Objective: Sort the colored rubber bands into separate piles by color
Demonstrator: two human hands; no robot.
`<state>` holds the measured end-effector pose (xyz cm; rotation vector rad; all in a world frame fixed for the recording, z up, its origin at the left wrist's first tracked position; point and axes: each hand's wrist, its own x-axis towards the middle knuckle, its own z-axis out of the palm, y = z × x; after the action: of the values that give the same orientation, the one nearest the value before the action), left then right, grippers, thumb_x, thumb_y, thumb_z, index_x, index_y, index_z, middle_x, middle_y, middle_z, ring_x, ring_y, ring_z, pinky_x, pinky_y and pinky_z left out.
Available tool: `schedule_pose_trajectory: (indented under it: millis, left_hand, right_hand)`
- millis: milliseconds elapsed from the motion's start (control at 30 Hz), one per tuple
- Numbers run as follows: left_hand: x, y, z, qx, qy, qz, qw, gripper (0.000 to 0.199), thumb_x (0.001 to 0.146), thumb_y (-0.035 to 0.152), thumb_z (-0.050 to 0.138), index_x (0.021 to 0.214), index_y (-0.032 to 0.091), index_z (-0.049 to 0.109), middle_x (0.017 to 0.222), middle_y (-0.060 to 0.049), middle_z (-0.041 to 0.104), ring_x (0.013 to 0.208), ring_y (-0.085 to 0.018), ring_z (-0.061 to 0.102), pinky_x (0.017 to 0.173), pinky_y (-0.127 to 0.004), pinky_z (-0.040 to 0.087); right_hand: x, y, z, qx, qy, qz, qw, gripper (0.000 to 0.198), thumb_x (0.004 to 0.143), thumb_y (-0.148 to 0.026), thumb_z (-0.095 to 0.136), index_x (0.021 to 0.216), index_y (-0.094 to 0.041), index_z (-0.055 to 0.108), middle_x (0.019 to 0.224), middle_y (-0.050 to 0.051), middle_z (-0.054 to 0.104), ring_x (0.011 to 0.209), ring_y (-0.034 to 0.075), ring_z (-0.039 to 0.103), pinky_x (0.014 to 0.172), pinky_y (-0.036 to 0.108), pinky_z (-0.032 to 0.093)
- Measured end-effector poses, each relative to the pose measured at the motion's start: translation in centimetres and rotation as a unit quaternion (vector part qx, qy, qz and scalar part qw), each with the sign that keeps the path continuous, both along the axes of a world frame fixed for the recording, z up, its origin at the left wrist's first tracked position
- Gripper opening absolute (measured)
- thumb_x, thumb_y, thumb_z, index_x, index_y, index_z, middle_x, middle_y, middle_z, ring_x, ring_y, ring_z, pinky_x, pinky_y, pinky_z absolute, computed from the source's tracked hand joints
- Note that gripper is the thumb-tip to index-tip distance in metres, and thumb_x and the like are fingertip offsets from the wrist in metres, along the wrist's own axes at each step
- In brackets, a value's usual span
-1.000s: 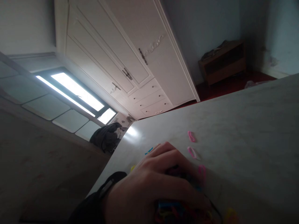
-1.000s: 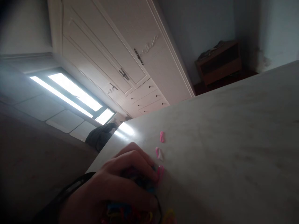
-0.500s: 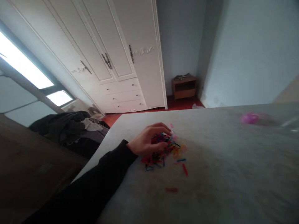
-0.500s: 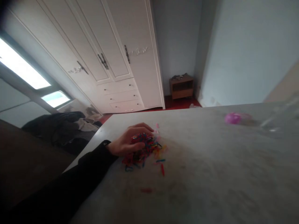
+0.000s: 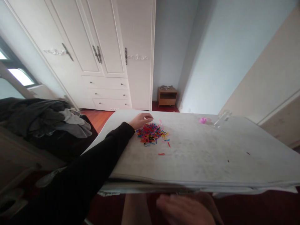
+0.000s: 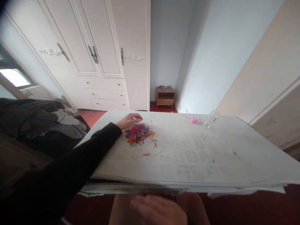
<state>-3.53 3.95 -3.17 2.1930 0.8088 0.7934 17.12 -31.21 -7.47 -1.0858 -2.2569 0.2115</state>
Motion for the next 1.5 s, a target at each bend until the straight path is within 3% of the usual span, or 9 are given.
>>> schedule_pose_trajectory:
  millis: [200, 333, 533, 767, 967, 1100, 1233, 1333, 1500]
  left_hand:
    - [0.1, 0.2, -0.7, -0.014, -0.036, 0.008, 0.999, 0.043, 0.088, 0.053, 0.061, 0.099, 0.014, 0.075, 0.099, -0.010, 0.077, 0.096, -0.025, 0.067, 0.093, -0.037, 0.049]
    - [0.1, 0.4, -0.8, -0.044, -0.071, 0.025, 0.996, 0.042, 0.087, 0.053, 0.059, 0.096, 0.014, 0.072, 0.092, -0.009, 0.074, 0.092, -0.023, 0.065, 0.089, -0.035, 0.049]
    - [0.4, 0.6, -1.1, -0.111, -0.117, 0.062, 0.985, 0.041, 0.084, 0.055, 0.060, 0.094, 0.016, 0.068, 0.088, -0.008, 0.072, 0.086, -0.021, 0.065, 0.080, -0.033, 0.047]
    - [0.8, 0.6, -1.5, -0.119, -0.146, 0.058, 0.980, 0.034, 0.084, 0.048, 0.064, 0.092, 0.015, 0.069, 0.083, -0.007, 0.071, 0.081, -0.019, 0.064, 0.077, -0.032, 0.046]
    - [0.8, 0.9, -1.5, -0.113, -0.144, 0.042, 0.982, 0.033, 0.078, 0.048, 0.069, 0.087, 0.017, 0.071, 0.082, -0.005, 0.072, 0.079, -0.019, 0.065, 0.077, -0.034, 0.047]
    - [0.3, 1.1, -1.1, -0.144, -0.130, 0.034, 0.980, 0.033, 0.076, 0.048, 0.072, 0.085, 0.017, 0.074, 0.085, -0.007, 0.074, 0.084, -0.021, 0.068, 0.082, -0.036, 0.049]
    - [-0.9, 1.6, -0.2, -0.183, -0.166, 0.045, 0.968, 0.031, 0.077, 0.046, 0.073, 0.084, 0.017, 0.075, 0.088, -0.007, 0.075, 0.088, -0.021, 0.069, 0.086, -0.036, 0.051]
    - [-1.7, 2.2, 0.5, -0.208, -0.257, 0.087, 0.940, 0.029, 0.080, 0.045, 0.069, 0.082, 0.017, 0.073, 0.086, -0.006, 0.072, 0.086, -0.020, 0.068, 0.083, -0.033, 0.052]
    - [-2.1, 2.6, 1.1, -0.236, -0.310, 0.143, 0.910, 0.024, 0.083, 0.039, 0.062, 0.083, 0.017, 0.071, 0.087, -0.005, 0.071, 0.081, -0.018, 0.066, 0.076, -0.030, 0.050]
  right_hand:
    - [-0.1, 16.2, 6.7, 0.020, 0.038, -0.014, 0.999, 0.036, 0.100, -0.024, 0.052, 0.123, -0.020, 0.080, 0.135, 0.013, 0.076, 0.128, 0.026, 0.071, 0.116, 0.046, 0.056]
    - [-0.1, 23.5, 6.3, -0.081, 0.070, 0.038, 0.994, 0.028, 0.096, -0.029, 0.057, 0.084, -0.020, 0.081, 0.112, 0.010, 0.083, 0.108, 0.026, 0.077, 0.106, 0.042, 0.057]
    - [3.4, 29.2, 4.0, -0.115, 0.199, -0.142, 0.963, 0.031, 0.102, -0.038, 0.044, 0.083, -0.024, 0.063, 0.096, 0.009, 0.078, 0.102, 0.026, 0.070, 0.103, 0.043, 0.051]
    - [1.8, 29.4, 1.9, -0.203, 0.222, -0.043, 0.953, 0.033, 0.107, -0.046, 0.043, 0.097, -0.025, 0.067, 0.108, 0.007, 0.078, 0.111, 0.022, 0.070, 0.101, 0.037, 0.055]
    - [1.7, 29.4, 2.7, -0.278, 0.366, 0.020, 0.888, 0.038, 0.101, -0.058, 0.056, 0.099, -0.022, 0.070, 0.108, 0.009, 0.079, 0.111, 0.024, 0.074, 0.110, 0.043, 0.054]
    - [4.8, 29.7, 3.4, -0.245, 0.279, -0.009, 0.928, 0.044, 0.097, -0.062, 0.061, 0.095, -0.020, 0.072, 0.109, 0.011, 0.078, 0.113, 0.027, 0.072, 0.113, 0.050, 0.052]
    - [6.9, 28.6, 3.4, -0.255, 0.096, 0.039, 0.961, 0.076, 0.076, -0.060, 0.088, 0.138, -0.021, 0.066, 0.143, 0.014, 0.068, 0.134, 0.034, 0.062, 0.120, 0.055, 0.045]
    - [5.9, 27.8, 2.7, -0.220, 0.051, 0.084, 0.971, 0.118, 0.060, -0.053, 0.100, 0.161, -0.026, 0.044, 0.163, 0.015, 0.050, 0.150, 0.036, 0.049, 0.128, 0.055, 0.036]
    - [0.9, 27.2, 2.0, -0.134, 0.025, 0.112, 0.984, 0.125, 0.060, -0.051, 0.100, 0.166, -0.026, 0.037, 0.168, 0.017, 0.038, 0.157, 0.036, 0.039, 0.132, 0.054, 0.030]
